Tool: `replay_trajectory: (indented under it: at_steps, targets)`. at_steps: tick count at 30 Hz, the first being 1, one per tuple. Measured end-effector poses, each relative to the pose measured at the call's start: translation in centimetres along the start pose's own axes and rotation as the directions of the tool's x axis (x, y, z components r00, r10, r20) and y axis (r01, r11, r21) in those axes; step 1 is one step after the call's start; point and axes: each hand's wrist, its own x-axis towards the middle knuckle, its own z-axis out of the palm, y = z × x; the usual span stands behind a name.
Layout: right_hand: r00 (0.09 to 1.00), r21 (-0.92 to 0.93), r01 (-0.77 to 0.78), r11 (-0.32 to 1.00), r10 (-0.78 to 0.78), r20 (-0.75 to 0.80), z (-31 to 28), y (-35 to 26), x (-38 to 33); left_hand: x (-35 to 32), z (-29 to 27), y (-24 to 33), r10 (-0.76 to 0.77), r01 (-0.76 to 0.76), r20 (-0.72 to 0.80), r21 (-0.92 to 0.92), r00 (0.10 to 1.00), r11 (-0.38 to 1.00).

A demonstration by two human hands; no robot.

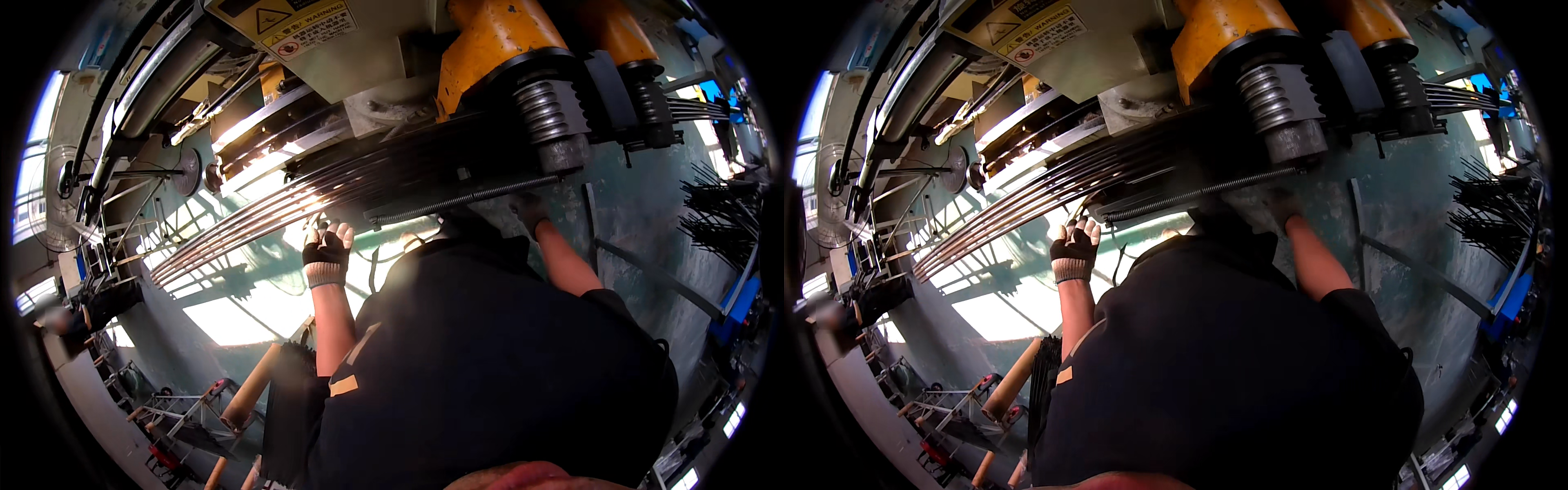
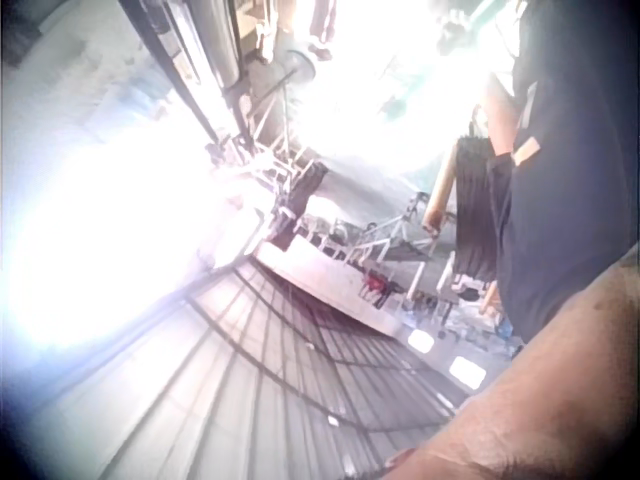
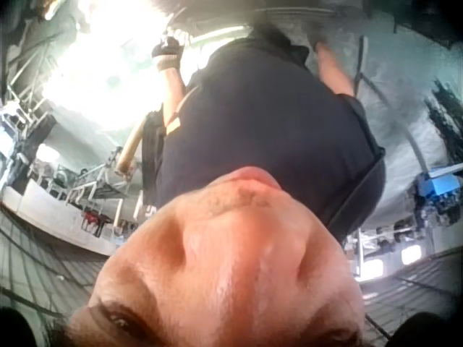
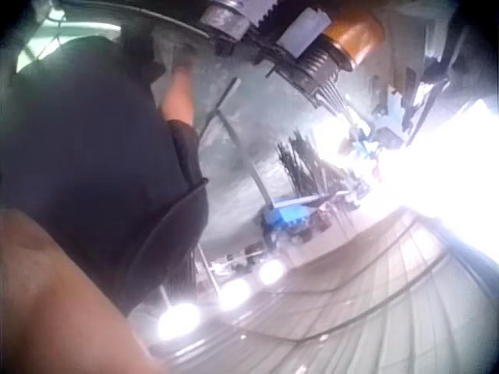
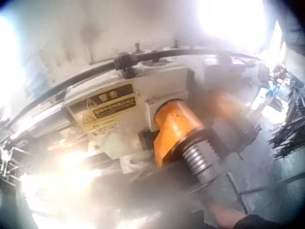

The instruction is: The person repeatedly feeds bundles of long metal rods into a bending machine, operates the controls to bend them, and then removes the finished pieces to place them on a nearby rack. The process is repeated continuously throughout the clip.

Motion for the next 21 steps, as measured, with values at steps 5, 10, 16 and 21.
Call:
replay_trajectory:
  at_steps: [5,10,16,21]
  targets:
    - [0.991,-0.037,-0.121,0.992,0.118,-0.07,1.0,-1.5,-5.2,-0.8,1.2,3.5,0.082,-0.102,0.208,0.09,0.975,0.991]
    - [0.851,0.408,-0.336,0.849,0.46,-0.256,-1.9,-0.8,-8.1,-2.6,1.3,4.3,-0.015,-0.196,0.749,0.193,0.663,0.962]
    - [0.54,0.903,0.32,0.286,0.729,-0.422,-20.2,-11.5,-7.2,-7.5,5.9,4.4,0.166,-0.266,0.654,0.055,0.738,0.962]
    - [0.417,0.828,0.533,0.175,0.796,-0.438,-24.7,-10.1,-3.0,-10.9,11.2,5.0,0.304,-0.33,0.678,-0.095,0.67,0.939]
